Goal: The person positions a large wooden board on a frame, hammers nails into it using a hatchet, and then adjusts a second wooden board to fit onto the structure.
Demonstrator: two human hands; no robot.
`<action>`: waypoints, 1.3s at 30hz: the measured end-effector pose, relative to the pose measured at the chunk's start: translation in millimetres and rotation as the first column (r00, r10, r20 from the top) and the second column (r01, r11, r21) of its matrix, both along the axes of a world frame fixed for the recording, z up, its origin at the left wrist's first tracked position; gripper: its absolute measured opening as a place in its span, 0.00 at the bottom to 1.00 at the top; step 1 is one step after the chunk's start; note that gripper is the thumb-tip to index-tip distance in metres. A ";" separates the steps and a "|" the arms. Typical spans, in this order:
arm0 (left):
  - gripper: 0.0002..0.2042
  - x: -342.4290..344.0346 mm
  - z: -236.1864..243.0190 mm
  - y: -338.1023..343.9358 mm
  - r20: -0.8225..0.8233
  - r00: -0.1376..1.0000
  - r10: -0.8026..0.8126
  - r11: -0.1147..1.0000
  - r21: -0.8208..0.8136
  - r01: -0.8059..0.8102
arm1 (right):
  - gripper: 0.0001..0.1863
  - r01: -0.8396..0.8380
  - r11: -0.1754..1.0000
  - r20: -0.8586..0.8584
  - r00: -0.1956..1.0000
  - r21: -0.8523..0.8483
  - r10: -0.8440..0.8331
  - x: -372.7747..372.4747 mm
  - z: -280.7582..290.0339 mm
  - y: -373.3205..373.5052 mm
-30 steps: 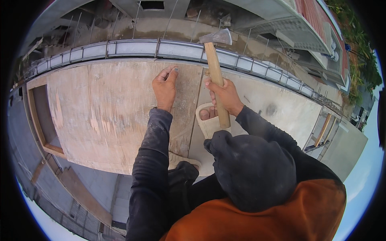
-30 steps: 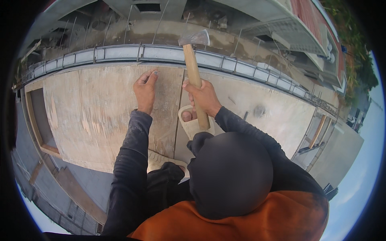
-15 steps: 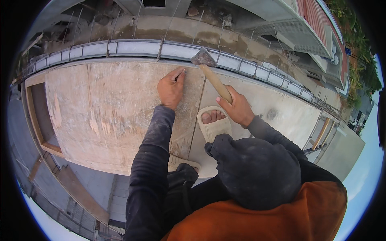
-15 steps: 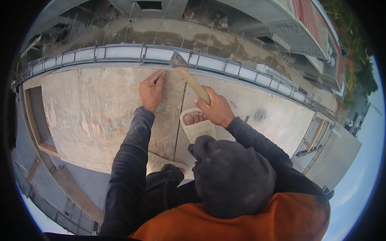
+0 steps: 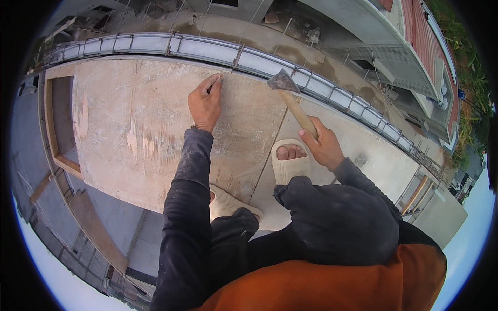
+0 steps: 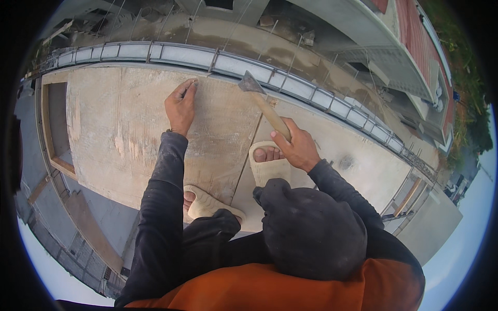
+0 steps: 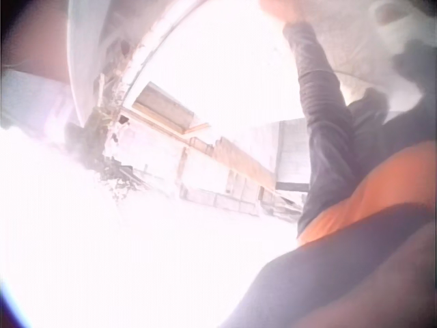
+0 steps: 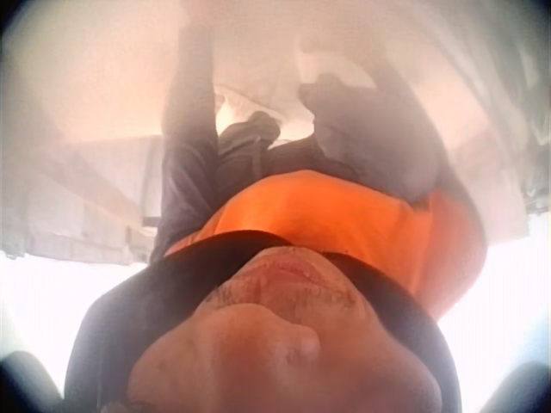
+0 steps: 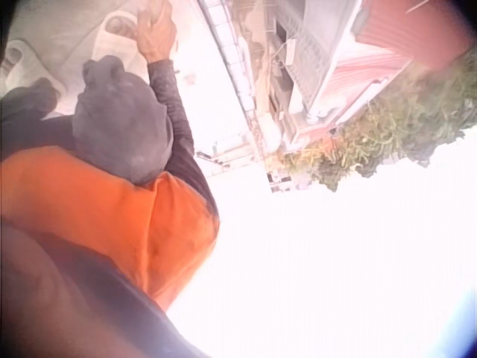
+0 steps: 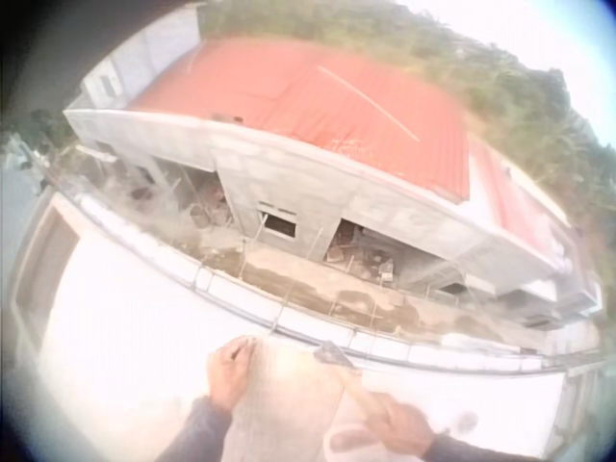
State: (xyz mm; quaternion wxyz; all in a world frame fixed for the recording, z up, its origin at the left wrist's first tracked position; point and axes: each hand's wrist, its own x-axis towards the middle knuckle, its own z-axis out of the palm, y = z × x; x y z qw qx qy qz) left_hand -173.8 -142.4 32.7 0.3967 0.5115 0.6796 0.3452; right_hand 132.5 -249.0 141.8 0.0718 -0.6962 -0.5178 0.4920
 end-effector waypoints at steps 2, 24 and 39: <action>0.13 -10.7 -5.6 1.7 -0.009 1.000 0.012 1.000 0.020 -0.012 | 0.26 -0.037 0.999 -0.033 0.999 -0.017 0.036 -8.7 2.3 12.5; 0.12 -9.3 -15.9 -5.6 -0.277 0.961 -0.014 0.998 0.056 0.030 | 0.30 -0.391 0.916 0.079 0.920 0.091 0.384 -68.7 -16.7 72.6; 0.11 -78.0 8.7 12.9 -0.378 0.908 -0.182 0.982 -0.119 0.147 | 0.30 -0.345 0.881 0.003 0.932 0.323 0.363 -76.4 12.7 82.0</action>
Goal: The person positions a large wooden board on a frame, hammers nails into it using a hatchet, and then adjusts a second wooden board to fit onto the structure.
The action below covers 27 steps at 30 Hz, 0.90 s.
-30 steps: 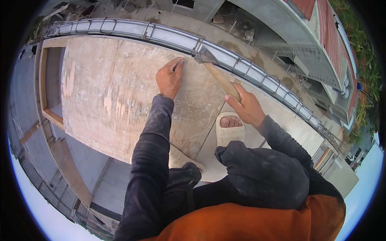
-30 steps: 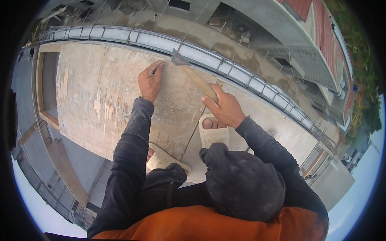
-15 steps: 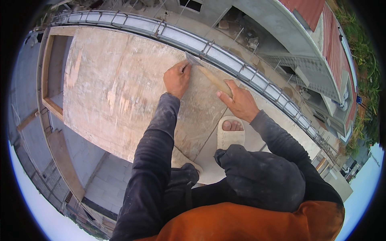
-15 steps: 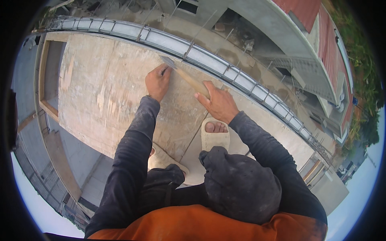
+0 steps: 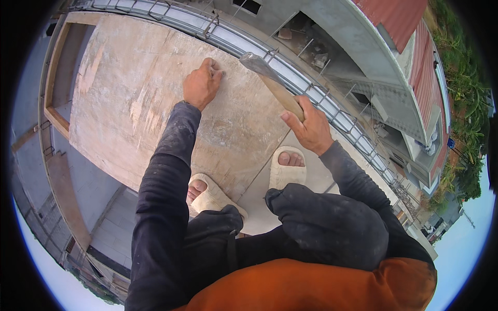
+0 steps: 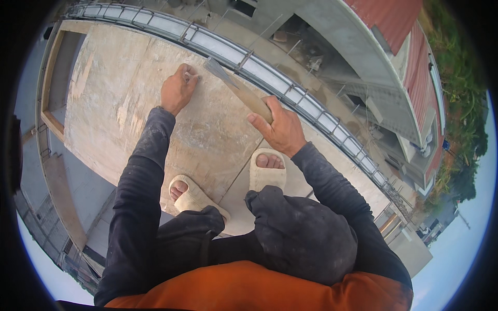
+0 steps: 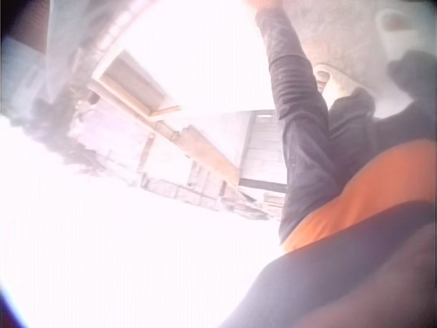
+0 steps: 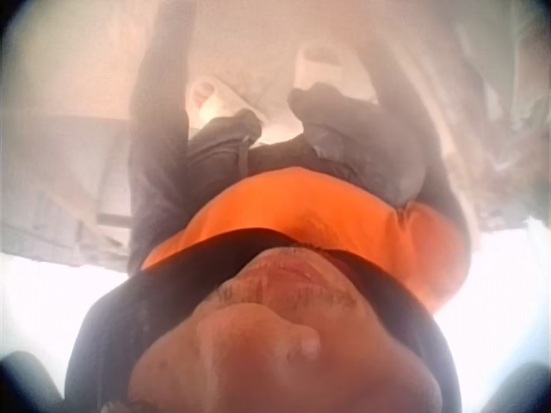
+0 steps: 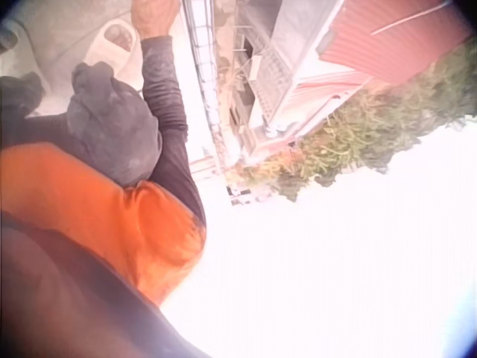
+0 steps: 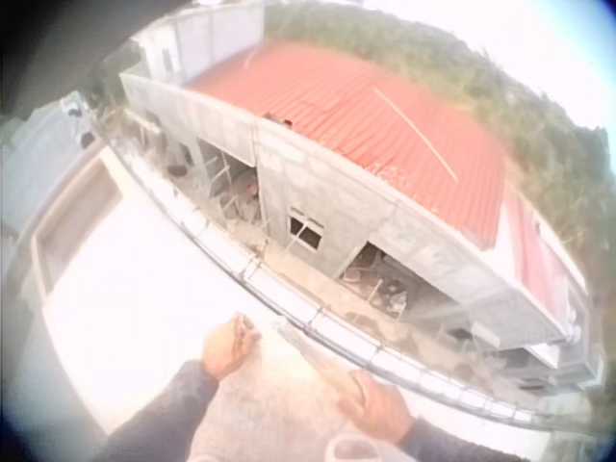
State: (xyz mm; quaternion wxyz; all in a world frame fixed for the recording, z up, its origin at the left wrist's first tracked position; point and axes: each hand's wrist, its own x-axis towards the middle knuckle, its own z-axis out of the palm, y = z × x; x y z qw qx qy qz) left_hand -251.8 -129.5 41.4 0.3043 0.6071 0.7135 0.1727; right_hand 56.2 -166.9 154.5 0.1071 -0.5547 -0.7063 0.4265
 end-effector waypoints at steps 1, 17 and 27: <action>0.11 -6.8 1.4 3.2 -0.012 0.999 -0.031 0.999 -0.015 0.031 | 0.30 -0.007 1.000 -0.002 1.000 0.022 0.007 0.6 -3.1 -1.2; 0.14 -9.5 2.3 19.4 0.020 0.997 -0.072 0.990 -0.119 0.074 | 0.30 -0.063 0.996 0.320 0.944 -0.059 0.078 10.4 -55.4 9.6; 0.15 -12.4 3.0 13.9 0.029 0.998 -0.064 0.982 -0.176 0.068 | 0.29 -0.096 0.993 0.369 0.922 -0.072 0.116 5.3 -53.5 12.7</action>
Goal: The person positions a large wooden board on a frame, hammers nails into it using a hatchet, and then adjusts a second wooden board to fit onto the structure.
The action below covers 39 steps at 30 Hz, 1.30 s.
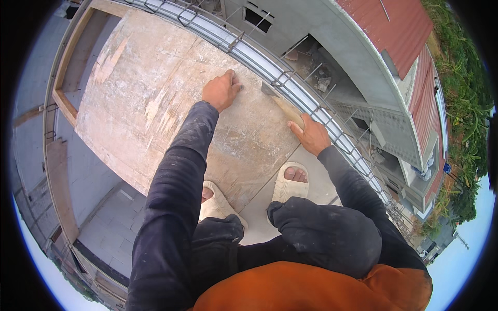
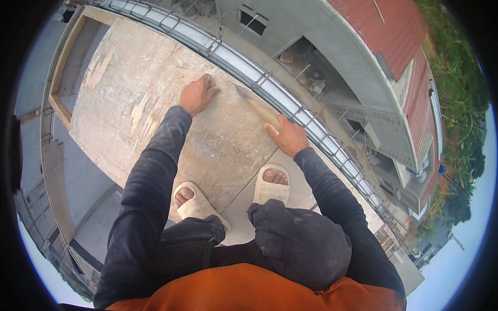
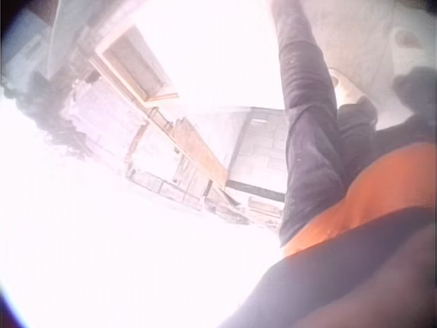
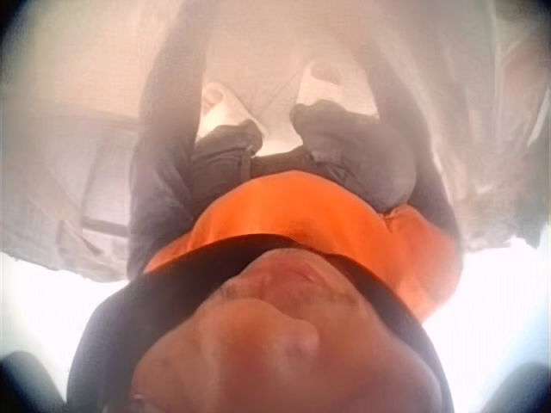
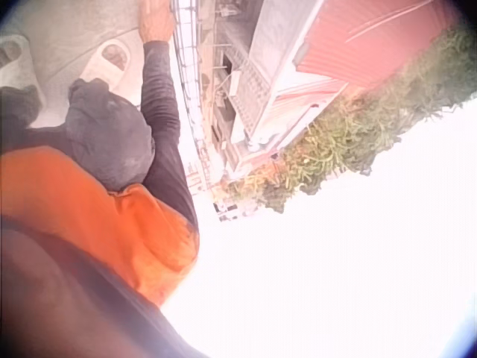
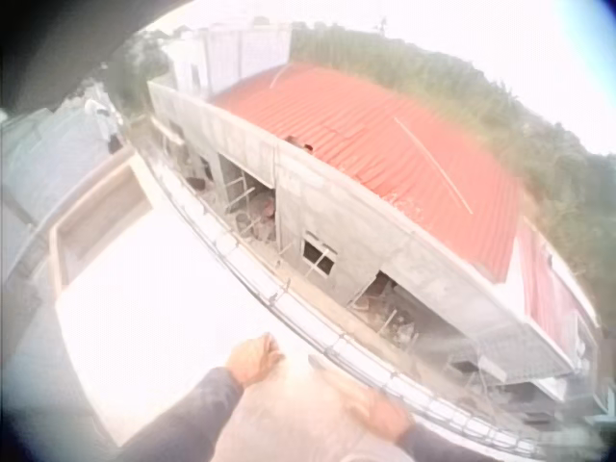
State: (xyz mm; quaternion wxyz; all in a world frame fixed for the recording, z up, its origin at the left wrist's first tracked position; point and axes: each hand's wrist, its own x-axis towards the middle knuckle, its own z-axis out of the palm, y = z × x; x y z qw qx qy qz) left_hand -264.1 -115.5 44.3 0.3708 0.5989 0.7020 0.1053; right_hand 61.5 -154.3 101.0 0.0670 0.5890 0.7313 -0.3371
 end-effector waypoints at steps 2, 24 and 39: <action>0.16 2.1 1.7 1.3 -0.036 0.999 -0.004 1.000 -0.010 0.003 | 0.29 0.044 0.999 -0.052 0.998 0.002 -0.044 -7.1 7.4 -1.5; 0.29 -11.7 116.9 -50.0 0.740 0.658 0.143 0.958 -0.271 0.097 | 0.15 0.219 0.867 -0.572 0.675 -0.447 -0.465 -117.0 105.4 5.0; 0.31 -107.0 185.2 -41.3 0.963 0.103 0.250 0.956 -0.228 -0.187 | 0.10 -0.048 0.963 -0.604 0.787 -0.267 -0.128 -284.3 192.5 74.1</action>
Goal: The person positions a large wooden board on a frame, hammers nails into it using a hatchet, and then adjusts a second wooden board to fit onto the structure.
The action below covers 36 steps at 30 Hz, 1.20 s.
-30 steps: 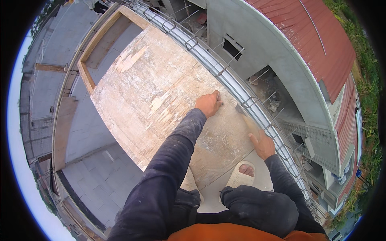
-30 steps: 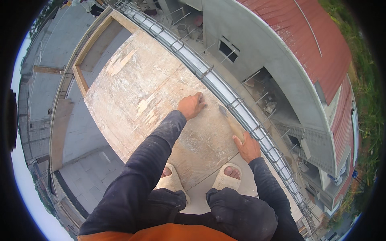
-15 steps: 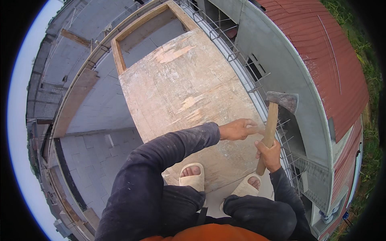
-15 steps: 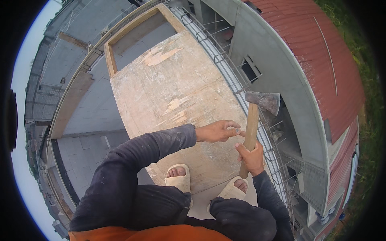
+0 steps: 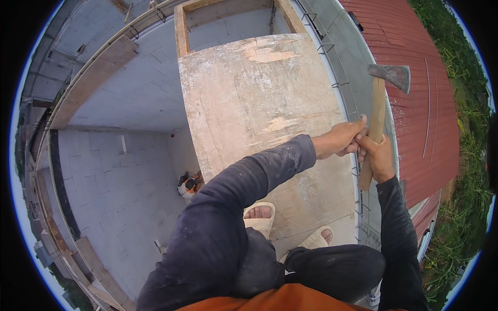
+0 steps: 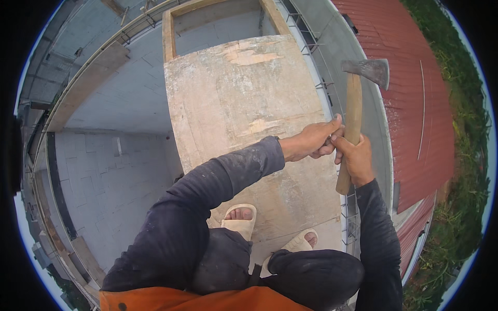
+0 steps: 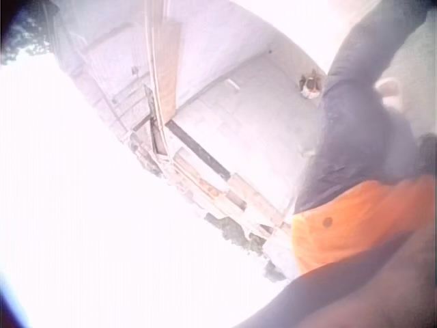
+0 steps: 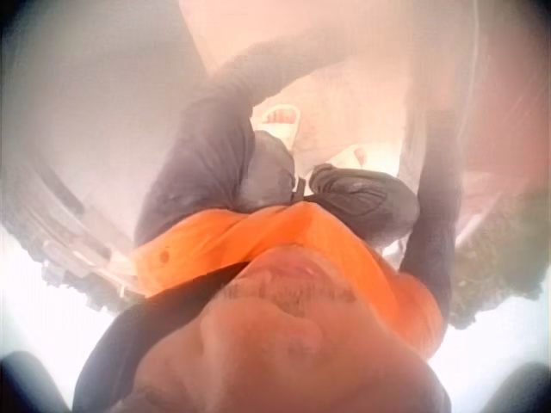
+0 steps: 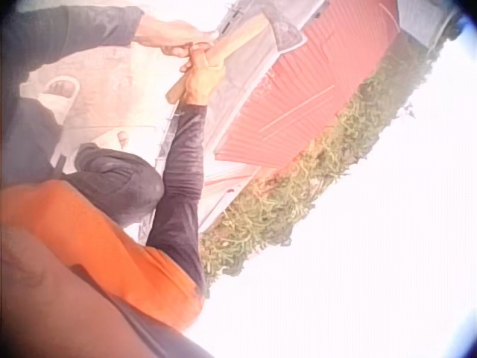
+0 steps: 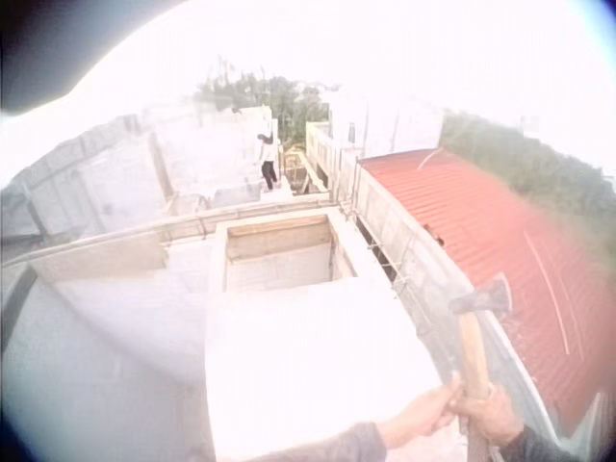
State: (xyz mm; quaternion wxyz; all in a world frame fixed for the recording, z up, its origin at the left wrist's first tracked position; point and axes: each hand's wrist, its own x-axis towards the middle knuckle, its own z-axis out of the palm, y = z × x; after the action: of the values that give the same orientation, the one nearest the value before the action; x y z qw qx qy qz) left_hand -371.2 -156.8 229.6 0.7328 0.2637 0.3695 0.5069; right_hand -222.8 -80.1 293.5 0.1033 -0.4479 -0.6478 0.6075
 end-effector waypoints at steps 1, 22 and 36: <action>0.33 -12.8 1.7 -1.2 0.053 0.998 0.037 0.999 0.018 -0.038 | 0.10 0.040 0.999 -0.004 0.999 0.018 -0.040 -16.4 6.9 -0.5; 0.09 -78.8 -74.8 0.6 -0.448 0.542 0.711 0.681 0.242 -0.691 | 0.16 0.125 0.653 -0.204 0.892 -0.747 -0.403 -102.0 -107.6 2.0; 0.18 -261.5 -193.0 226.2 -0.879 -0.040 0.475 0.672 0.391 -0.628 | 0.20 0.134 0.990 0.260 0.959 -0.051 -0.116 -8.2 -230.0 -29.2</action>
State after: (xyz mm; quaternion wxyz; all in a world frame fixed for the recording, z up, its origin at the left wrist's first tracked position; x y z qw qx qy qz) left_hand -632.6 69.4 36.5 0.0982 0.2915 0.8325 0.4608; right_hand -231.0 -109.4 63.5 0.0417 -0.5659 -0.6049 0.5587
